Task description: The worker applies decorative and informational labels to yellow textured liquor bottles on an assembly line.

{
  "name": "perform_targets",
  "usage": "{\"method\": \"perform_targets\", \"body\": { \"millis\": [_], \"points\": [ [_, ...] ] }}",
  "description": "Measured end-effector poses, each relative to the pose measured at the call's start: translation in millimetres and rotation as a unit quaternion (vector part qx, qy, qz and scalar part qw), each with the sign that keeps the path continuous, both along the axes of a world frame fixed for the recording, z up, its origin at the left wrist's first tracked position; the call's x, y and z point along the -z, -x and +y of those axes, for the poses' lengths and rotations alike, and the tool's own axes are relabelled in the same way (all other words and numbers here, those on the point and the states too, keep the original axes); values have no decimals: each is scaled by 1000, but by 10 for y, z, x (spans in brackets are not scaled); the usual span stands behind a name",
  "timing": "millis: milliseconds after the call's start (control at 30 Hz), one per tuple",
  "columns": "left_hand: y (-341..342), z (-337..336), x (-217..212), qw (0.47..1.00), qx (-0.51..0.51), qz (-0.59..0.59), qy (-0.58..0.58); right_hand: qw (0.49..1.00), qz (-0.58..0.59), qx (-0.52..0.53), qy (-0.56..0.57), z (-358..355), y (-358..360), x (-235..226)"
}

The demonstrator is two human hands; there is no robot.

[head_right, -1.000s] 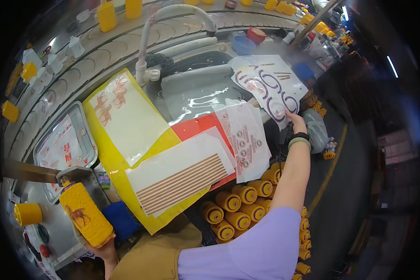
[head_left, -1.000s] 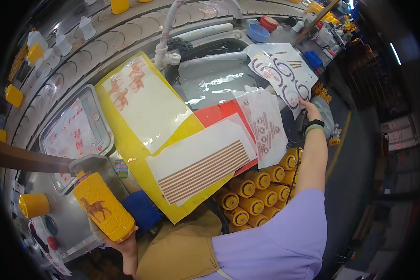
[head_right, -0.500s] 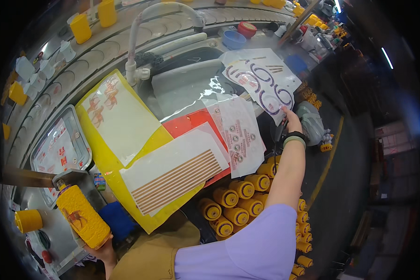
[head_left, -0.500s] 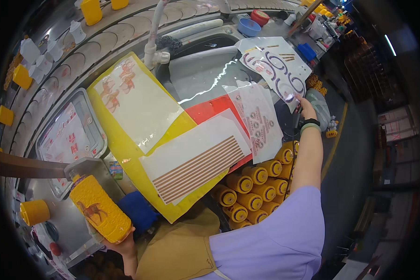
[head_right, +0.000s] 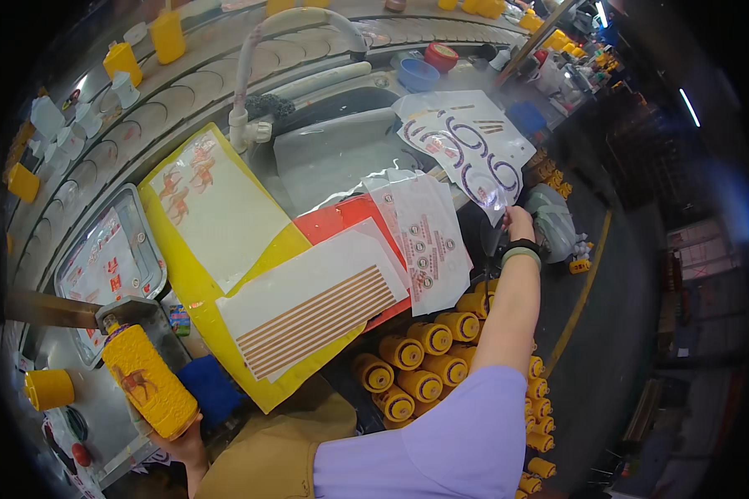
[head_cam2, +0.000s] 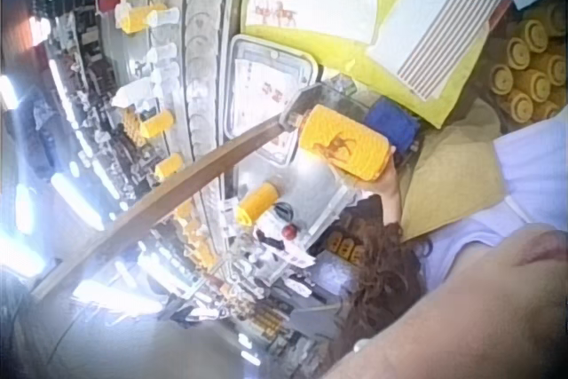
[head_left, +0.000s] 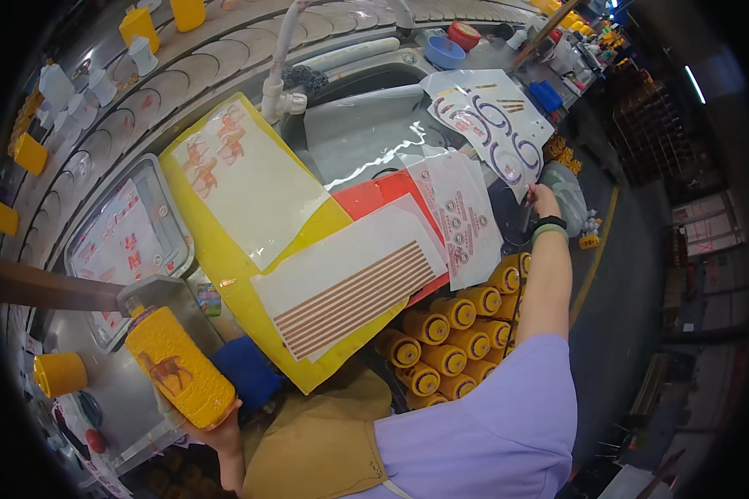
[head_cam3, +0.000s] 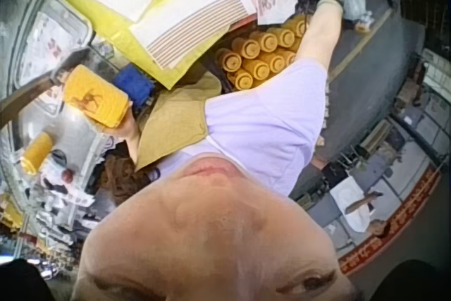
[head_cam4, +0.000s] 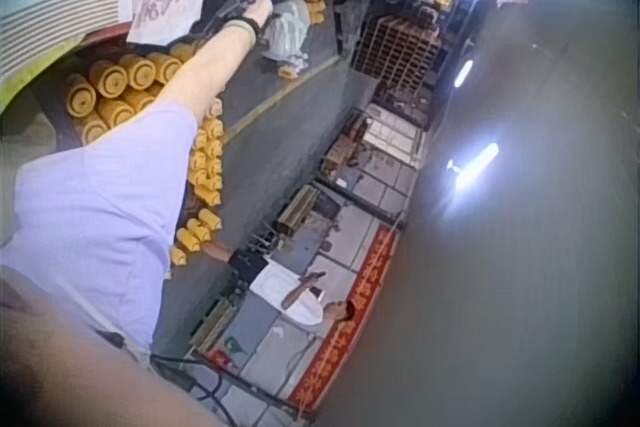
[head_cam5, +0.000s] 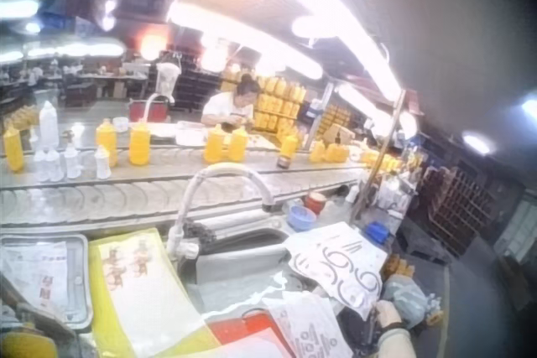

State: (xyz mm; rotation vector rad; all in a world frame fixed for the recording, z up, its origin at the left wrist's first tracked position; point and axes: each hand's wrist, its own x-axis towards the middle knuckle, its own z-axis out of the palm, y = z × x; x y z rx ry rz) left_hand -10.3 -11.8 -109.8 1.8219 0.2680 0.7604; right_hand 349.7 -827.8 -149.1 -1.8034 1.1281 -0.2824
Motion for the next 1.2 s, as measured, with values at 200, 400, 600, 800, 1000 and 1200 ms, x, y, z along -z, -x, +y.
{"method": "perform_targets", "body": {
  "millis": [200, 400, 600, 800, 1000, 1200],
  "points": [
    [123, 8, -204, 996, -13, 8, -88, 919, 12, -85, 385, 1517, -326, -515],
    [138, -18, -212, 998, -15, 21, -49, 725, -111, -578, 359, 3676, -664, -1098],
    [52, -137, -392, 998, 0, 55, -12, 538, 115, -715, 432, 4572, -1069, -439],
    [94, -18, -656, 993, -2, 78, -83, 629, 10, -576, 522, 5081, -659, -887],
    [204, 112, -579, 998, -10, 65, -13, 572, -290, -724, 252, 6035, 846, -1841],
    [235, 148, -580, 995, 31, 92, -10, 384, -308, -850, 187, 6542, 2055, -2109]
  ]
}}
